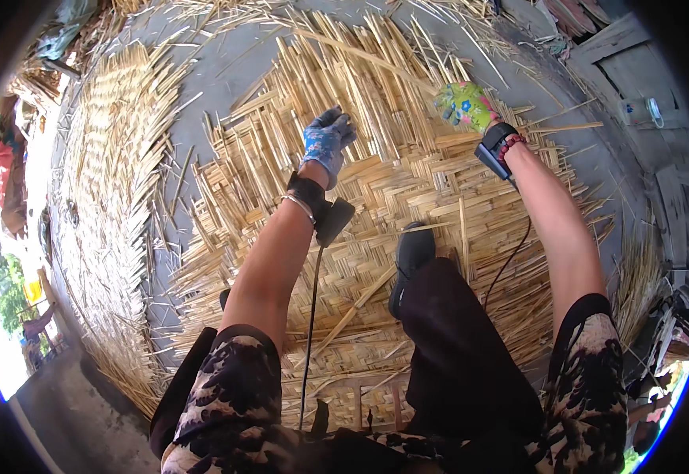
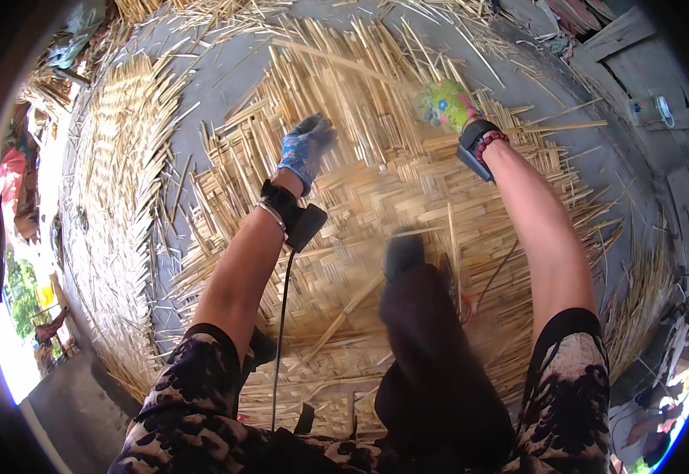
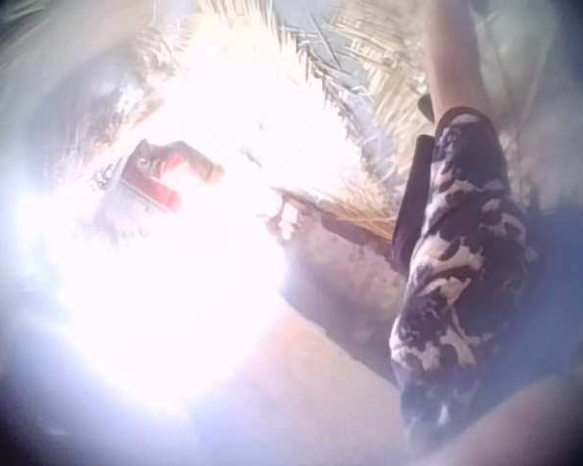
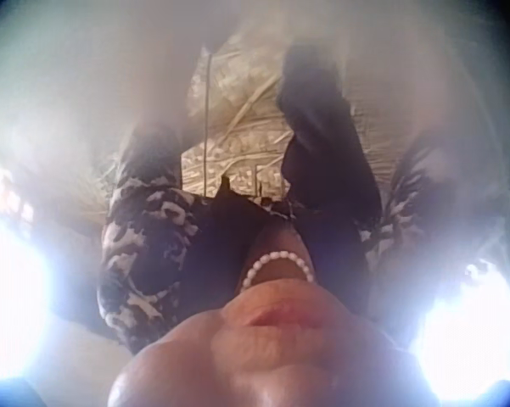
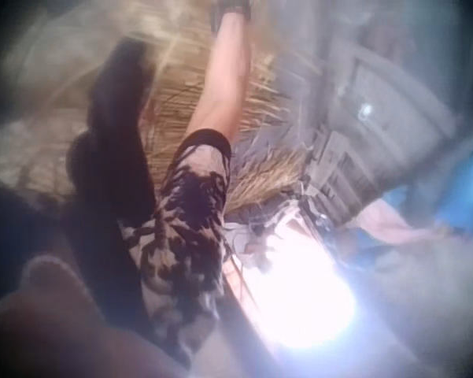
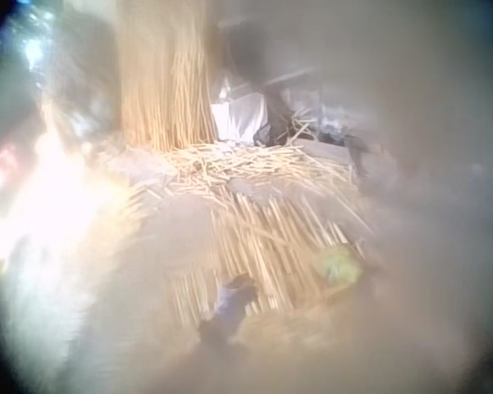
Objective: Weaving and trimming a large bamboo or straw mat on the floor.
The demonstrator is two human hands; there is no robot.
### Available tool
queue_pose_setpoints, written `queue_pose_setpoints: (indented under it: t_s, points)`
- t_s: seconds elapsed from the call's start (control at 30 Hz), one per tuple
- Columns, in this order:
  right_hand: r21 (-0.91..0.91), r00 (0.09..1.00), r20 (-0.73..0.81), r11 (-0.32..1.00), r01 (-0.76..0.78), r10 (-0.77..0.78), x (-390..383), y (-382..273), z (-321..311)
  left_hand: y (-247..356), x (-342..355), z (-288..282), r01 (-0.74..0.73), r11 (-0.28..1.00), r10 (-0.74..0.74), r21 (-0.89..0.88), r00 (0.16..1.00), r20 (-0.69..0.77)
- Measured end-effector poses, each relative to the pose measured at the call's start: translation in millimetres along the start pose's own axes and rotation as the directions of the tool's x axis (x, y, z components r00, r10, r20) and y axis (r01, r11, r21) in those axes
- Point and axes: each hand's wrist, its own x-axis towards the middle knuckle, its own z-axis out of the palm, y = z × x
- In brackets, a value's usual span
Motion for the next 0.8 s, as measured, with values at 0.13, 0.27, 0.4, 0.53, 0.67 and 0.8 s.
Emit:
queue_pose_setpoints:
  t_s: [0.13, 0.27, 0.4, 0.53, 0.67, 0.8]
  points:
    - [-0.355, 0.86, -0.365, 0.907, 0.227, -0.358, 10, 28, -1, -48, 40, -8, 0.11, 0.963, -0.122, 0.245, 0.992, 0.034]
    - [-0.384, 0.915, -0.318, 0.916, 0.117, -0.25, 25, 29, -1, -62, 60, 4, 0.111, 0.951, -0.128, 0.287, 0.991, 0.043]
    - [-0.442, 0.884, -0.386, 0.894, 0.075, -0.265, 53, 30, -3, -63, 72, 5, 0.155, 0.878, -0.214, 0.453, 0.973, 0.082]
    - [-0.456, 0.88, -0.362, 0.882, 0.12, -0.306, 74, 29, -14, -64, 70, 2, 0.154, 0.843, -0.223, 0.515, 0.972, 0.076]
    - [-0.349, 0.844, -0.379, 0.903, 0.25, -0.38, 77, 34, -11, -70, 57, 9, -0.001, 0.906, 0.004, 0.423, 1.0, -0.005]
    - [-0.31, 0.83, -0.357, 0.893, 0.327, -0.429, 87, 36, -3, -68, 68, 3, 0.036, 0.921, -0.037, 0.389, 0.999, -0.004]
